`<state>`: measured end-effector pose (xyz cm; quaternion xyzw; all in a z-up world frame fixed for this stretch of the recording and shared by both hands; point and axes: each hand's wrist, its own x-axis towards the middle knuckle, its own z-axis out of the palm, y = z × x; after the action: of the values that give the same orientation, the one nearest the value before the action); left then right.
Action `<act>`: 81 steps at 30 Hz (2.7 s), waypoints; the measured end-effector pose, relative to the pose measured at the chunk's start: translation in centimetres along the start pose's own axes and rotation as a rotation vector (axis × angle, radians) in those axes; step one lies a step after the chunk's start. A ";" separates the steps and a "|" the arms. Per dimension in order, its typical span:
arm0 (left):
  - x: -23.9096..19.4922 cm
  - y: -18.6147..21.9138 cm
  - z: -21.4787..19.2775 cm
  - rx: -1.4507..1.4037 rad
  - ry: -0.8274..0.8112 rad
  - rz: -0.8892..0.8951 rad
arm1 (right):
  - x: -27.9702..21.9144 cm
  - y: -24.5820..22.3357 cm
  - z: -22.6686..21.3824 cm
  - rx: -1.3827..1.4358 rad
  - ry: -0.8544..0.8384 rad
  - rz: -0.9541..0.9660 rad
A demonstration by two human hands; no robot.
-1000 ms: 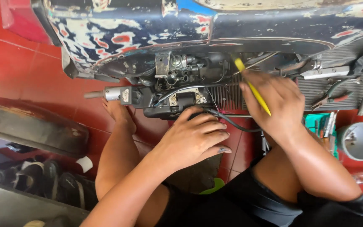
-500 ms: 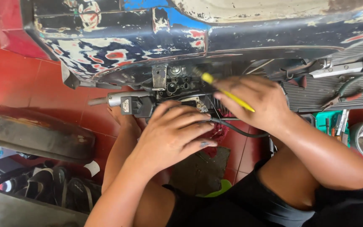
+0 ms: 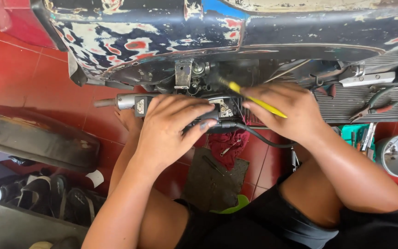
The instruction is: Cleaning and maintaining a motorcycle engine by scrubbing surfaces with a brush and adjusting components.
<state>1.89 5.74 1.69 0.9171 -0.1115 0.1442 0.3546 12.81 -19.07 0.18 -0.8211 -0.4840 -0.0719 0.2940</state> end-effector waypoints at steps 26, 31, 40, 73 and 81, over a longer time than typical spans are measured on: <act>0.6 1.0 2.4 0.047 0.004 0.092 | -5.1 1.0 -3.1 0.603 -0.043 0.145; 0.6 1.4 2.1 0.008 0.008 0.089 | -5.7 1.8 -3.0 0.645 -0.051 0.198; 0.2 0.8 2.1 -0.008 0.048 -0.019 | -6.2 2.5 -2.3 0.733 0.070 0.540; -0.8 -0.8 3.4 -0.038 0.077 0.072 | -1.1 1.5 0.0 -0.068 0.185 0.030; -0.7 -0.8 2.6 -0.002 0.111 0.045 | -1.6 1.1 0.8 0.457 0.211 0.155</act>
<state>1.93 4.65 -0.89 0.9045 -0.1126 0.2029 0.3578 12.73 -20.21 -1.59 -0.7560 -0.3899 -0.0233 0.5253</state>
